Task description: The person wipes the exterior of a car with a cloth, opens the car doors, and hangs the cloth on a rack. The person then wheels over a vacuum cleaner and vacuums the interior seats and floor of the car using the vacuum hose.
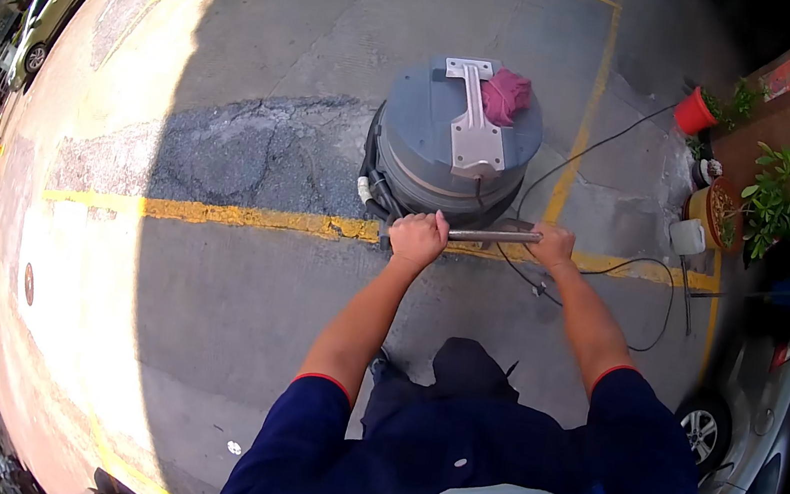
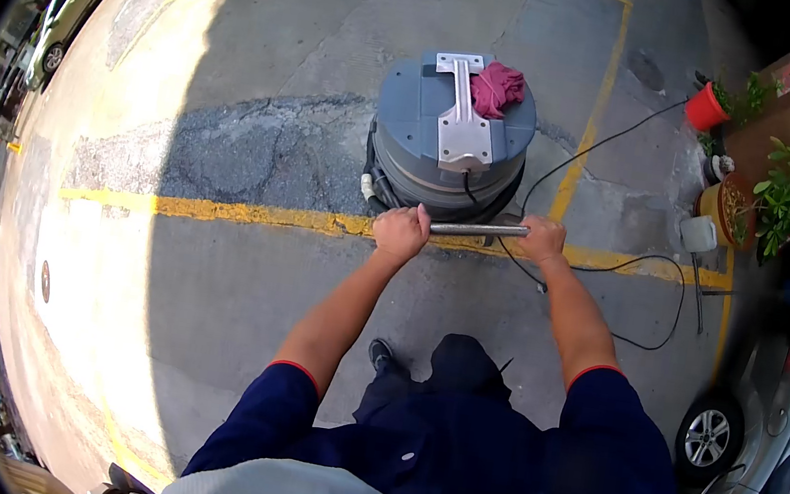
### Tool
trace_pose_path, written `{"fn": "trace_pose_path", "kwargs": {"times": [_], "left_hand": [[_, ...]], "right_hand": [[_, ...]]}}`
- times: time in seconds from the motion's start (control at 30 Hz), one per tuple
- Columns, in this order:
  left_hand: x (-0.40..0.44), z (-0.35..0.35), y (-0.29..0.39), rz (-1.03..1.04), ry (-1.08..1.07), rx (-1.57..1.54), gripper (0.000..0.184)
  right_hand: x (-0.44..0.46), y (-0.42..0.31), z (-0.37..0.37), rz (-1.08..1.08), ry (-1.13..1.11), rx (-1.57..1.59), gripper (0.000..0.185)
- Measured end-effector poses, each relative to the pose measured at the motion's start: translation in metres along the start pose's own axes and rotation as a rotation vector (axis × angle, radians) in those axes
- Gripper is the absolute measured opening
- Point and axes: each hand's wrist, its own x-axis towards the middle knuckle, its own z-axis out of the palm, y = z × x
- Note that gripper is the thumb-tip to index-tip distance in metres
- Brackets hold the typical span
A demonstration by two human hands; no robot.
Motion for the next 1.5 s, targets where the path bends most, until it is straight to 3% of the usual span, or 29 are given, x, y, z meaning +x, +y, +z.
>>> {"fn": "trace_pose_path", "kwargs": {"times": [0.17,0.27,0.33,0.37,0.4,0.5,0.73,0.87,1.03,1.17,1.2,1.3,1.33,1.43,1.5], "left_hand": [[0.106,0.045,-0.067,0.054,0.002,0.005,0.038],[0.183,0.067,-0.099,-0.055,-0.175,0.132,0.046],[0.246,0.1,-0.117,-0.004,-0.109,0.117,0.044],[0.254,0.111,-0.12,0.017,-0.105,0.106,0.042],[0.285,0.137,-0.122,0.033,-0.235,0.182,0.044],[0.363,0.168,-0.12,-0.12,-0.126,0.181,0.046],[0.534,0.245,-0.207,-0.123,-0.365,0.253,0.049],[0.617,0.288,-0.19,-0.063,-0.176,0.19,0.044],[0.725,0.35,-0.23,-0.083,-0.13,0.108,0.043],[0.822,0.411,-0.273,-0.062,-0.182,0.122,0.05],[0.846,0.419,-0.275,-0.073,-0.266,0.12,0.052],[0.927,0.444,-0.284,-0.094,-0.534,0.173,0.057],[0.953,0.454,-0.288,-0.091,-0.631,0.199,0.058],[1.024,0.485,-0.301,-0.034,-0.723,0.203,0.06],[1.059,0.506,-0.313,-0.016,-0.639,0.127,0.056]], "right_hand": [[0.107,0.001,0.043,-0.011,0.114,0.015,0.007],[0.177,-0.009,0.063,-0.051,0.174,0.015,0.007],[0.251,0.021,0.095,-0.08,0.244,0.024,0.007],[0.271,0.035,0.1,-0.071,0.224,0.023,0.007],[0.297,0.05,0.103,-0.052,0.194,0.028,0.007],[0.389,0.092,0.123,-0.044,0.173,0.045,0.007],[0.554,0.115,0.174,0.017,0.136,0.063,0.006],[0.636,0.166,0.198,0.0,0.125,0.082,0.006],[0.759,0.195,0.243,0.025,0.157,0.063,0.007],[0.858,0.219,0.27,0.109,0.008,0.002,0.019],[0.882,0.228,0.274,0.125,-0.08,0.065,0.036],[0.958,0.248,0.268,0.104,-0.279,0.195,0.051],[0.991,0.256,0.261,0.309,-0.515,0.401,0.061],[1.092,0.32,0.328,0.573,-0.276,0.858,0.066],[1.187,0.333,0.329,0.569,-0.152,0.531,0.074]]}}
